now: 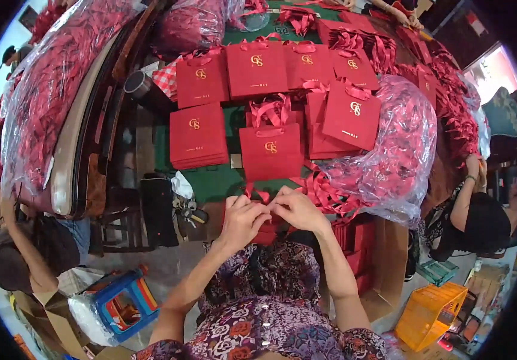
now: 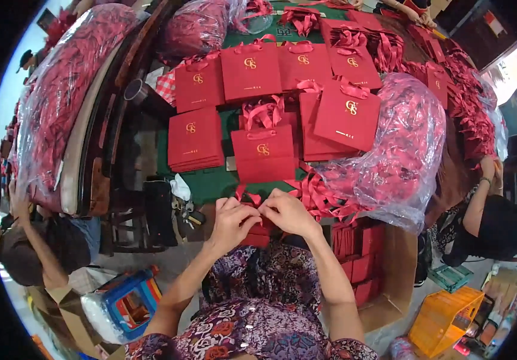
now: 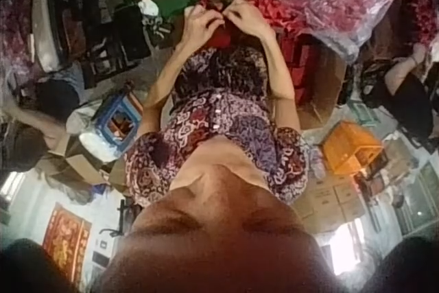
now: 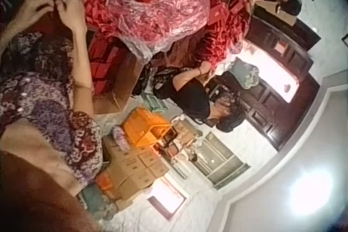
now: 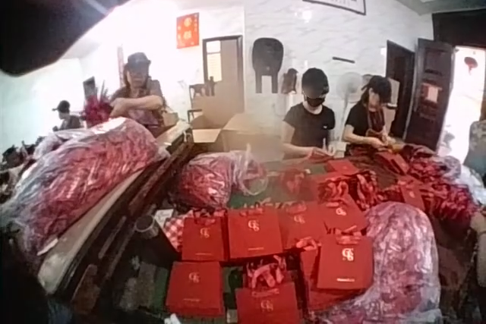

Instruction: The person attaches ribbon handles to small gift bags by threading and securing ribbon straps through the bags by hand, then placing the finished bags onto a stack.

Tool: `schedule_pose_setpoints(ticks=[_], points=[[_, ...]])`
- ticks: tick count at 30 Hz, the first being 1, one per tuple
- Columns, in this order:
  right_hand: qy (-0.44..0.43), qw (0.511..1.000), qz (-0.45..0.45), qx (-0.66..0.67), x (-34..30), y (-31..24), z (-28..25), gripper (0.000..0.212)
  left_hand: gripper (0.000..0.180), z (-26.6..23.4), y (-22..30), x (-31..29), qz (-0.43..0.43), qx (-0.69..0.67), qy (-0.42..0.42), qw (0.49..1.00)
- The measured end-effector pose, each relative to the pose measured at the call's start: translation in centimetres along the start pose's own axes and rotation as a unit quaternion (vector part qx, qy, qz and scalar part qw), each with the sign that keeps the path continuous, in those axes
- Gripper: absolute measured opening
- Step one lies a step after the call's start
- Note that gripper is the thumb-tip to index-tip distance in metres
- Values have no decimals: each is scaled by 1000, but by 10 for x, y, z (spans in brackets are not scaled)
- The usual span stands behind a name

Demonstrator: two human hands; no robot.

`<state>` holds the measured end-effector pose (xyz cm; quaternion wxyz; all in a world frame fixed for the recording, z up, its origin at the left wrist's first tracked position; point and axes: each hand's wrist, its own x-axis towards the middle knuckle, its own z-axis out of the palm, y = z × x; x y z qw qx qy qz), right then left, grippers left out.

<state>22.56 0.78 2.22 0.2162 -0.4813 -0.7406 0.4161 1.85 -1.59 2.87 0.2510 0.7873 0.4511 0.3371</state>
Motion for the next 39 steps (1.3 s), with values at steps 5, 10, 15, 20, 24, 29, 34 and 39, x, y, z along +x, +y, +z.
schedule_pose_setpoints(ticks=[5, 10, 15, 20, 24, 29, 34, 39], points=[[-86, 992, 14, 88, 6, 8, -8, 16, 11, 0, 3, -1, 114, 70, -19, 991], [15, 978, 41, 203, 9, 15, 7, 11, 13, -5, 10, 7, 87, 54, -25, 994], [186, 969, 67, 145, 18, 11, 2, 16, 15, -2, 21, 9, 10, 27, -12, 999], [118, 990, -47, -67, -10, -13, -25, 22, 16, -17, 13, 11, -74, 41, 21, 996], [105, 967, -92, -212, -33, -5, -37, 18, 15, -27, 2, 13, -113, 70, 56, 990], [112, 991, 14, 70, -29, -41, -46, 13, 21, -20, -17, 14, -210, -110, 51, 970], [157, 912, 128, 358, 0, -25, -15, 22, 24, 7, 3, 25, -72, 71, 126, 987], [226, 929, 26, 291, 9, -7, 15, 30, 46, 47, 20, -6, -170, -319, -4, 933]])
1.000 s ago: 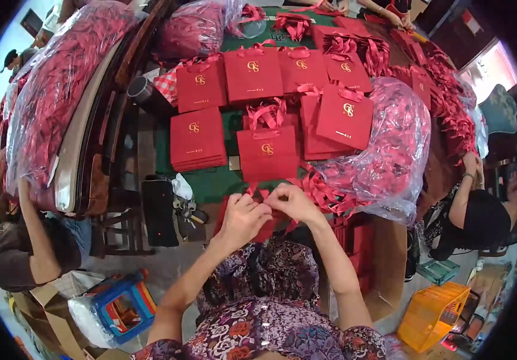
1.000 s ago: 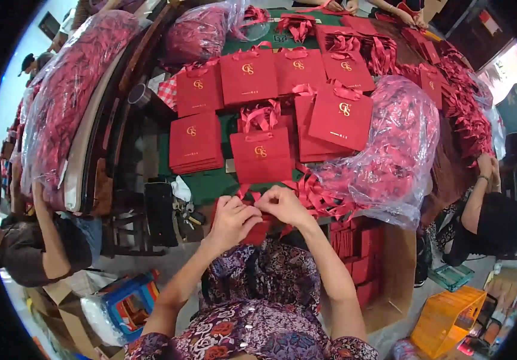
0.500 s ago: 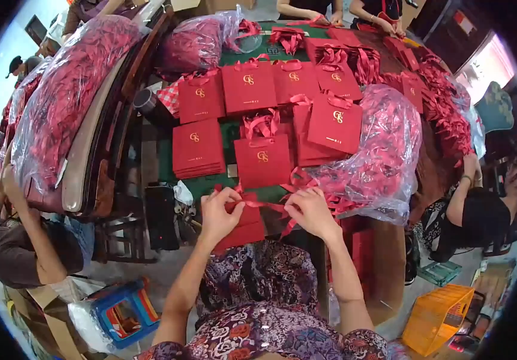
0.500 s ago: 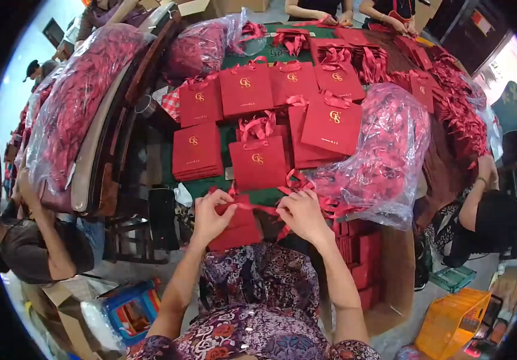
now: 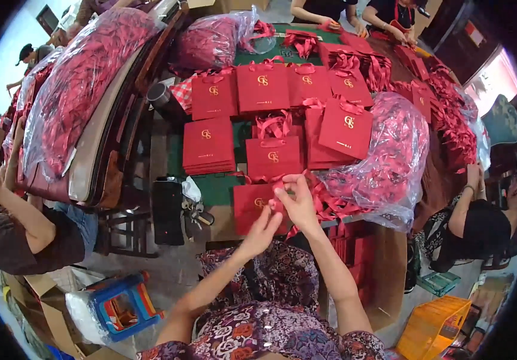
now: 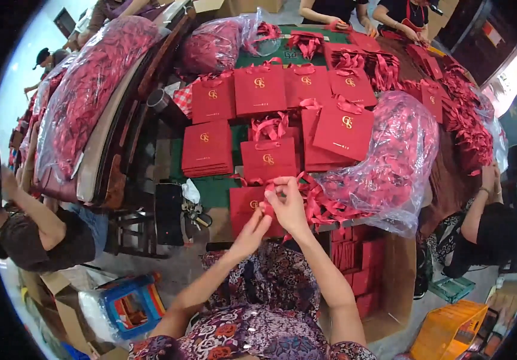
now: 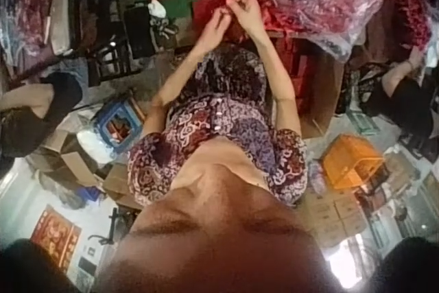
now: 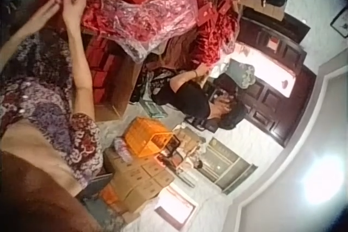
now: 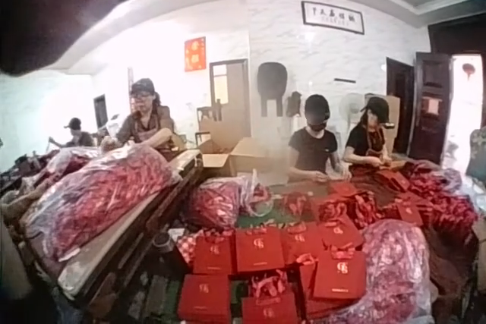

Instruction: The person attaches ribbon handles to small gift bags by threading and securing ribbon straps through the bags by hand, then placing the finished bags onto a stack.

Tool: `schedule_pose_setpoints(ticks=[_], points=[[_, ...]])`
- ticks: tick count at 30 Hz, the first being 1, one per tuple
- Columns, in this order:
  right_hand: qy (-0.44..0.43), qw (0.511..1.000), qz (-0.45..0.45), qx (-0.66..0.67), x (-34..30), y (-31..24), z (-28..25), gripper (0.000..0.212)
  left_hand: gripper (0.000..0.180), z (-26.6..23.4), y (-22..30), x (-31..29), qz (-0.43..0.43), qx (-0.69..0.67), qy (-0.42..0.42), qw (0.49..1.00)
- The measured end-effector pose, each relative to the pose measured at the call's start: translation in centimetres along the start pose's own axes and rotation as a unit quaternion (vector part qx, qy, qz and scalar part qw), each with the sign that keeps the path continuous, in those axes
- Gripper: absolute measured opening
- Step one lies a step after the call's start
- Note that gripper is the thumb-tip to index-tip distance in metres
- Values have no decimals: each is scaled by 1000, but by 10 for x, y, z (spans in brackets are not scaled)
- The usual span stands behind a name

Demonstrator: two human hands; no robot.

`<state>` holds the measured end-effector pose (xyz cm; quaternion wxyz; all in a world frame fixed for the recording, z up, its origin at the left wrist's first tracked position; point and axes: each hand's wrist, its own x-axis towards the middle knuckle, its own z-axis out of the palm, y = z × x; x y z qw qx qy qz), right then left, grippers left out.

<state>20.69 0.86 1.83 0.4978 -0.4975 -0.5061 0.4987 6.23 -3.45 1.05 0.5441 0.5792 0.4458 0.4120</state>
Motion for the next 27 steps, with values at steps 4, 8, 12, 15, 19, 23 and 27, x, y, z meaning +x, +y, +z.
schedule_pose_setpoints(ticks=[4, 8, 12, 15, 19, 23, 27], points=[[8, 994, 76, 81, -2, -15, 7, 29, 40, 17, -11, -35, -60, -75, -21, 995], [16, 994, 77, 77, -6, -11, -4, 29, 27, 12, -19, -39, -109, -151, -33, 982], [35, 990, 18, -132, -12, -16, -13, 27, 27, -11, -26, -44, -132, -52, -42, 989], [71, 937, -100, -326, -22, -39, -6, 26, 27, -29, -14, -40, -130, 43, -8, 991], [-105, 924, -233, -284, -36, -53, 3, 27, 33, -41, 2, -31, -160, -59, 3, 985], [-242, 925, -156, -248, -45, -53, 18, 35, 38, -51, -3, -28, -136, -105, 23, 985], [-254, 929, -149, -226, -44, -45, 16, 31, 34, -59, 2, -24, -170, -104, 21, 980]])
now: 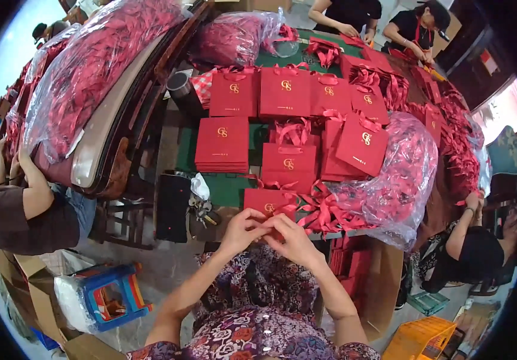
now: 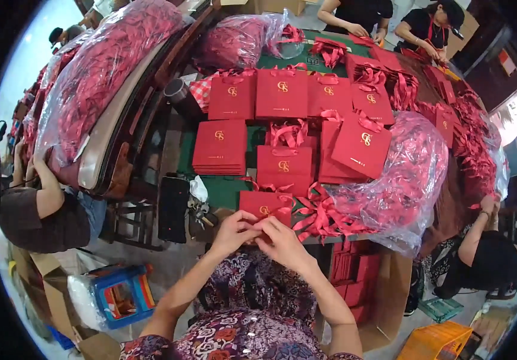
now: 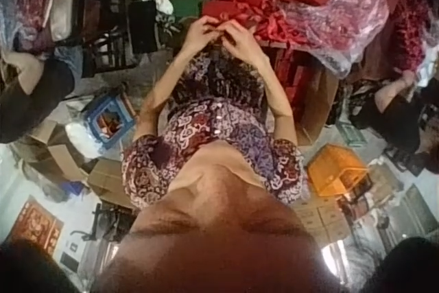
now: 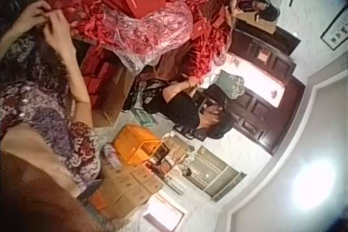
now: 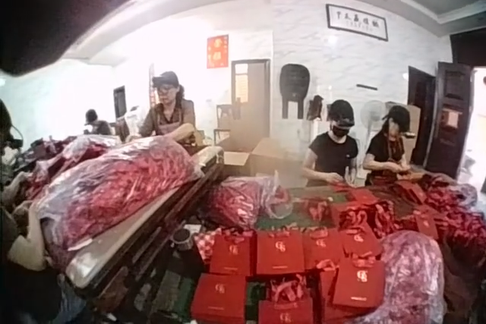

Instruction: The person attaches ribbon handles to small gift bags by threading and securing ribbon straps through the bags by hand, then placing the finished bags onto a stack.

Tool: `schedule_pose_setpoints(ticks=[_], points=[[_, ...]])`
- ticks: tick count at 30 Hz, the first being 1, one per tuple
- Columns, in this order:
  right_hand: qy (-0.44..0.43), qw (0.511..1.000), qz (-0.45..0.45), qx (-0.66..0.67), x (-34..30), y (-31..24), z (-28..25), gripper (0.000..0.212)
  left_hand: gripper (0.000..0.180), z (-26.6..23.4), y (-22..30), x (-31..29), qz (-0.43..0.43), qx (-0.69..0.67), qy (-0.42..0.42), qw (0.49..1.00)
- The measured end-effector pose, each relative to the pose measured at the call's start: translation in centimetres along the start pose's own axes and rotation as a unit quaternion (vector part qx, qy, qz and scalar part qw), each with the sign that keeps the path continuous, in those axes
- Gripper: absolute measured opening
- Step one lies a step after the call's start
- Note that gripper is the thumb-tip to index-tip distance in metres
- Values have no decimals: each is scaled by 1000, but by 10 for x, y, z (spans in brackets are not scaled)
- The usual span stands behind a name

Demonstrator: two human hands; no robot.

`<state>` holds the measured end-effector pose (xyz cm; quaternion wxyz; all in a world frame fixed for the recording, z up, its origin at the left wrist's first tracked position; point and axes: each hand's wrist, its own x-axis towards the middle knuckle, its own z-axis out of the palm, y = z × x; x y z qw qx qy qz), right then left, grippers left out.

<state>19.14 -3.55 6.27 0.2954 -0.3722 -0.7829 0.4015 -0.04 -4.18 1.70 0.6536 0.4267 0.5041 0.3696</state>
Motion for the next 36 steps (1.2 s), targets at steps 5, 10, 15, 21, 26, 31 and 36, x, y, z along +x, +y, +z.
schedule_pose_setpoints(ticks=[5, 10, 15, 21, 26, 31, 36], points=[[84, 996, 18, 8, 9, 9, 12, 27, 29, -5, 8, 7, -26, 16, 1, 1000], [103, 993, 33, -54, 18, 32, 18, 17, 23, -19, 8, 25, 48, 73, 33, 996], [178, 979, 90, -39, 31, 42, 24, 13, 39, -37, 17, 53, 276, 429, 159, 845], [213, 966, 133, -59, 41, 60, 42, 12, 42, -32, 7, 57, 236, 458, 89, 852], [217, 959, 171, -64, 45, 58, 50, 13, 30, -26, 14, 54, 276, 450, 108, 842], [244, 949, 195, -46, 45, 51, 53, 16, 17, -30, 21, 53, 284, 430, 79, 853], [248, 947, 199, -53, 44, 47, 56, 17, 8, -24, 23, 51, 242, 399, 80, 881]])
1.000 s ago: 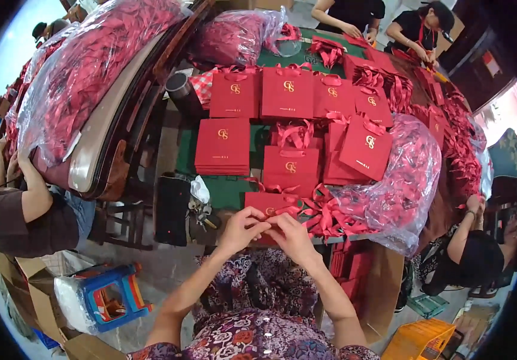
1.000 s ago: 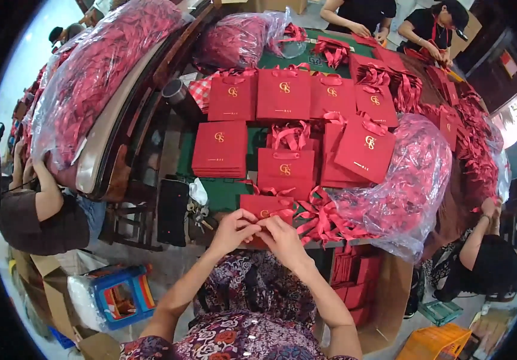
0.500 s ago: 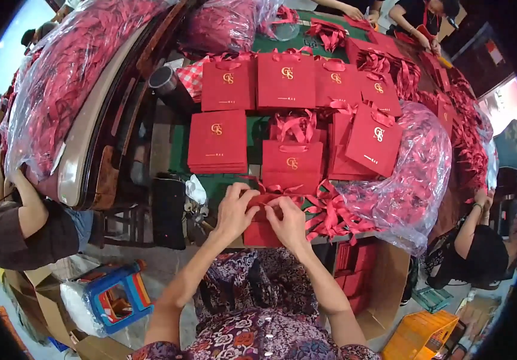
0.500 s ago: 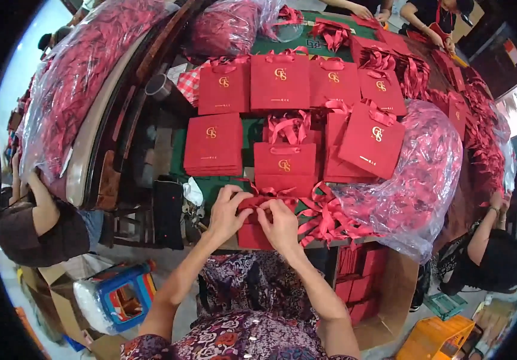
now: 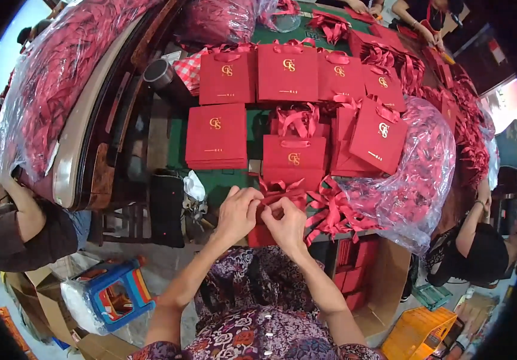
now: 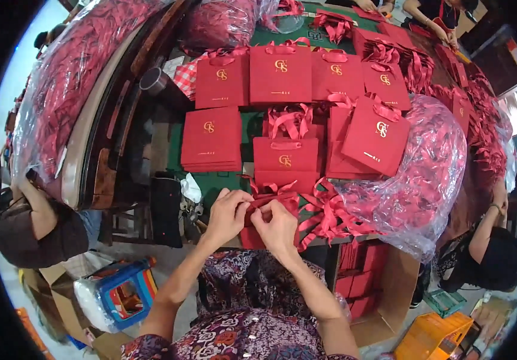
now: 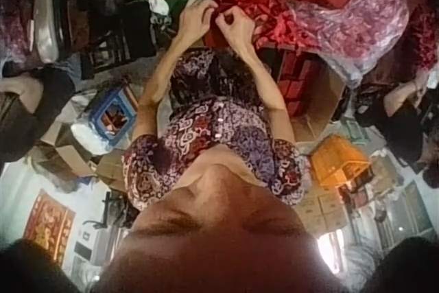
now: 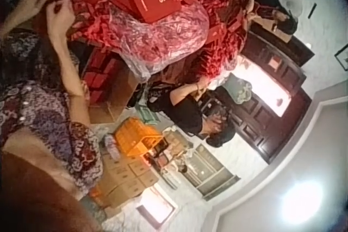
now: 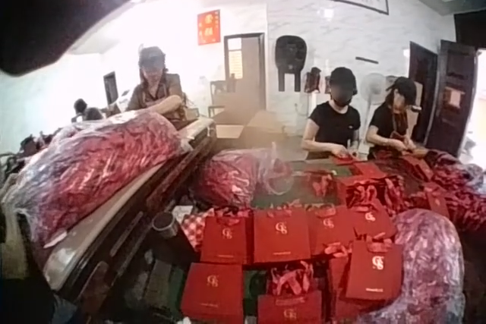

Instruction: The person attaches ribbon handles to small gift bags by threading and securing ribbon straps through the bags by hand, then placing the finished bags onto a stack.

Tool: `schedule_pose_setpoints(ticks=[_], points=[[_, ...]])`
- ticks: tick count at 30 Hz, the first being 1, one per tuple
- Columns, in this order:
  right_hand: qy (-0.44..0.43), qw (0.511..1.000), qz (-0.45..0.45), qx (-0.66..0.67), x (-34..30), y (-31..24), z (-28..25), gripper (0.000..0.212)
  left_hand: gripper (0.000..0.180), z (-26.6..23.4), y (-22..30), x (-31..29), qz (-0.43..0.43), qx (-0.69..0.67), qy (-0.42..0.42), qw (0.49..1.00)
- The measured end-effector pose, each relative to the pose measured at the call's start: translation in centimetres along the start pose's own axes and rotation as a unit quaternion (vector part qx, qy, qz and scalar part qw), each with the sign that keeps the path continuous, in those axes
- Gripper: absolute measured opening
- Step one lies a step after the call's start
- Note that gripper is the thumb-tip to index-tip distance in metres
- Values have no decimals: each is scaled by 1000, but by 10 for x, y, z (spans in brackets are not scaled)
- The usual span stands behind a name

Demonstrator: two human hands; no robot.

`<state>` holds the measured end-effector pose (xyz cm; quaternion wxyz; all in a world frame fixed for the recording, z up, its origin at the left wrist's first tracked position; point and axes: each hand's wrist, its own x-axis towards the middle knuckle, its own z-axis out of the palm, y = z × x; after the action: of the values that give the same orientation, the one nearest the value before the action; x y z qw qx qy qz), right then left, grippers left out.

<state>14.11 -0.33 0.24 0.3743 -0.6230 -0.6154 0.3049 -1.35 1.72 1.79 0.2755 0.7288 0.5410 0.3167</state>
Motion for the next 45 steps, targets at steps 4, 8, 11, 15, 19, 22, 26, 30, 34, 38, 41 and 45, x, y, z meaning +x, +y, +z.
schedule_pose_setpoints(ticks=[4, 8, 11, 15, 19, 22, 26, 30, 34, 38, 41, 45], points=[[-2, 999, 45, 19, -1, 1, 1, 19, 8, 9, 9, -4, -37, -6, 39, 999], [54, 994, -65, -75, -5, -1, 5, 16, 7, 14, 12, -6, -39, -23, 59, 997], [95, 977, -159, -104, -6, 11, 13, 20, 8, 11, 15, -7, -93, -57, 43, 993], [83, 976, -177, -96, -2, 13, 7, 18, 12, 8, 17, -5, -151, -104, 9, 983], [-24, 994, -98, -44, 0, 5, -10, 9, 15, 7, 4, -6, -151, -112, -2, 982], [-91, 992, -89, 22, 5, -6, -30, 18, 21, 4, -2, -4, -140, -80, -9, 987], [-40, 990, -128, -38, 21, -22, -49, 12, 23, 1, 9, -6, -92, -66, 5, 994], [-88, 977, -159, -114, 36, -25, -59, 8, 21, -4, 14, -5, 50, -36, -12, 998], [-216, 962, -144, -86, 49, -13, -66, 13, 18, -8, 13, -3, 165, 4, -7, 986], [-354, 931, -69, 53, 70, 0, -72, 16, 19, -7, 13, -2, 209, -12, 0, 978], [-347, 930, -25, 116, 69, 15, -60, 13, 18, -5, 14, 1, 207, -5, 11, 978], [-187, 972, 70, 122, 65, 18, -48, 13, 11, 1, 17, 2, 139, -35, -13, 990]])
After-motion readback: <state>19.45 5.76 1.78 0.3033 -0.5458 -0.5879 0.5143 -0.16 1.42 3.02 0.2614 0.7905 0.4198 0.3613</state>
